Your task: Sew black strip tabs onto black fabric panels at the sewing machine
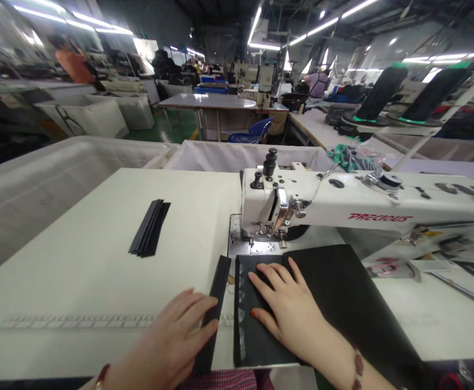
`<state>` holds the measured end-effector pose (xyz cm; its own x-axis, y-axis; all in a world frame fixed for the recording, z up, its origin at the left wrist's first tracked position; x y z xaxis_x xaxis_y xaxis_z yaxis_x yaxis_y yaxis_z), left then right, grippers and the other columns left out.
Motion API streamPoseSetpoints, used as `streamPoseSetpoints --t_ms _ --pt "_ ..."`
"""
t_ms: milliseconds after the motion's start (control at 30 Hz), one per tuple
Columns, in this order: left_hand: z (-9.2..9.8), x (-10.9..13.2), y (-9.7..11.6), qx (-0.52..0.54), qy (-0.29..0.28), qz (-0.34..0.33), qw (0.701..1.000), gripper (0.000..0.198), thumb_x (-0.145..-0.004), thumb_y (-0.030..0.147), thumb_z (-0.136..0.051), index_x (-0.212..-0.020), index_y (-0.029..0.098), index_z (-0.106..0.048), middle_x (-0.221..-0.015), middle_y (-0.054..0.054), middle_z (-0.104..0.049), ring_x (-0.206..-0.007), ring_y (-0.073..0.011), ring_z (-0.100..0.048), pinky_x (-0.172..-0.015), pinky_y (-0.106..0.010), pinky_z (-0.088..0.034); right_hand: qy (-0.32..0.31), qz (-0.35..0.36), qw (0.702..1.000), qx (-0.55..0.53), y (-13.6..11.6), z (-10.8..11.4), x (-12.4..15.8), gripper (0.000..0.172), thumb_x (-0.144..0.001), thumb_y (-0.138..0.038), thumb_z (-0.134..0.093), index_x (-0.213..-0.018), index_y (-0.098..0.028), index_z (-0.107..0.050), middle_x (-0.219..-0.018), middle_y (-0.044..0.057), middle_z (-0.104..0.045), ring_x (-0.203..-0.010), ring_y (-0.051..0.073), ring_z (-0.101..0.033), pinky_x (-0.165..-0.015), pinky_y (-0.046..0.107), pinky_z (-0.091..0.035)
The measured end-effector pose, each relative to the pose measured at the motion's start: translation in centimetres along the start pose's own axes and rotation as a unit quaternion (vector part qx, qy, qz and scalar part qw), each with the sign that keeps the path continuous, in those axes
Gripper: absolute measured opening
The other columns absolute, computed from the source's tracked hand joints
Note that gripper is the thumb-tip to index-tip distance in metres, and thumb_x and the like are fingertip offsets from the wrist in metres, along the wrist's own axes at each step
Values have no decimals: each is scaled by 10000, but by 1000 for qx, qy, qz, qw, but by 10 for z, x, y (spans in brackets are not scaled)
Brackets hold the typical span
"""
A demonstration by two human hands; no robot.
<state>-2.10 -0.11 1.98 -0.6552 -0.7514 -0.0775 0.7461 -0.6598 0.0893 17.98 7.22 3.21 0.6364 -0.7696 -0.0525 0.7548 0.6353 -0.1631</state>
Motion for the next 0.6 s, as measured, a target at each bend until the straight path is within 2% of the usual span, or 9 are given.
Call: streamPoseSetpoints --t_ms 67,133,200,300,400,500,600 --pt "3 -11 -13 31 26 -7 999 563 -739 19 -482 -1266 219 -498 -1390 -103 -426 -1317 -299 -359 -1069 -588 -338 -9 5 1000 8 1 -3 1 536 -876 -414 -567 -1381 -286 -439 -1474 58 -380 -1341 291 -331 -1119 608 -118" --pt "-1 -23 -24 47 39 -8 998 543 -780 47 -484 -1302 196 -469 -1369 -117 -439 -1329 -279 -346 -1092 -561 -320 -20 9 1000 9 2 -6 2 571 -874 -410 -572 -1404 -284 -402 -1505 58 -324 -1378 285 -269 -1118 614 -99" --pt "-7 -34 -34 44 52 -1 998 491 -822 61 -477 -1300 170 -474 -1313 -133 -484 -1277 -263 -415 -1062 -507 -390 -25 9 1000 4 3 -7 4 566 -887 -433 -548 -1412 -294 -386 -1513 45 -307 -1389 267 -250 -1123 603 -83" --pt "-8 -46 -42 -4 93 -15 996 404 -880 50 -403 -1264 120 -509 -1252 -164 -535 -1179 -258 -509 -928 -427 -520 -23 6 1000 -3 5 -8 6 546 -910 -466 -499 -1417 -310 -372 -1525 25 -274 -1396 249 -238 -1128 592 -70" --pt "4 -49 -31 -54 135 -78 986 391 -923 57 -332 -1261 106 -523 -1266 -170 -546 -1205 -269 -501 -880 -382 -545 -32 12 999 12 6 -8 10 573 -902 -429 -518 -1433 -299 -347 -1532 30 -249 -1396 268 -237 -1118 615 -73" --pt "15 -48 -5 -72 144 -143 977 381 -948 102 -327 -1261 131 -543 -1324 -166 -521 -1262 -295 -459 -903 -376 -532 -42 19 998 31 8 -9 17 611 -888 -390 -536 -1448 -286 -317 -1535 34 -230 -1393 283 -241 -1108 637 -81" --pt "12 -51 17 -82 147 -146 975 334 -952 149 -355 -1187 111 -589 -1275 -194 -561 -1194 -309 -533 -869 -367 -549 -43 25 998 46 9 -10 21 628 -891 -389 -518 -1461 -251 -293 -1538 32 -214 -1401 274 -218 -1115 626 -76"
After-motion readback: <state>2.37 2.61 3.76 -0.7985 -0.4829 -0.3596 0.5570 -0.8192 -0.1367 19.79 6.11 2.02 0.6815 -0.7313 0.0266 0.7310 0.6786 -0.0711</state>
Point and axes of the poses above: each hand's wrist, its own x-axis away from the middle knuckle, its own z-axis out of the back of the hand, y = z × x, the point moved 5 cm from there along -x, towards the middle knuckle
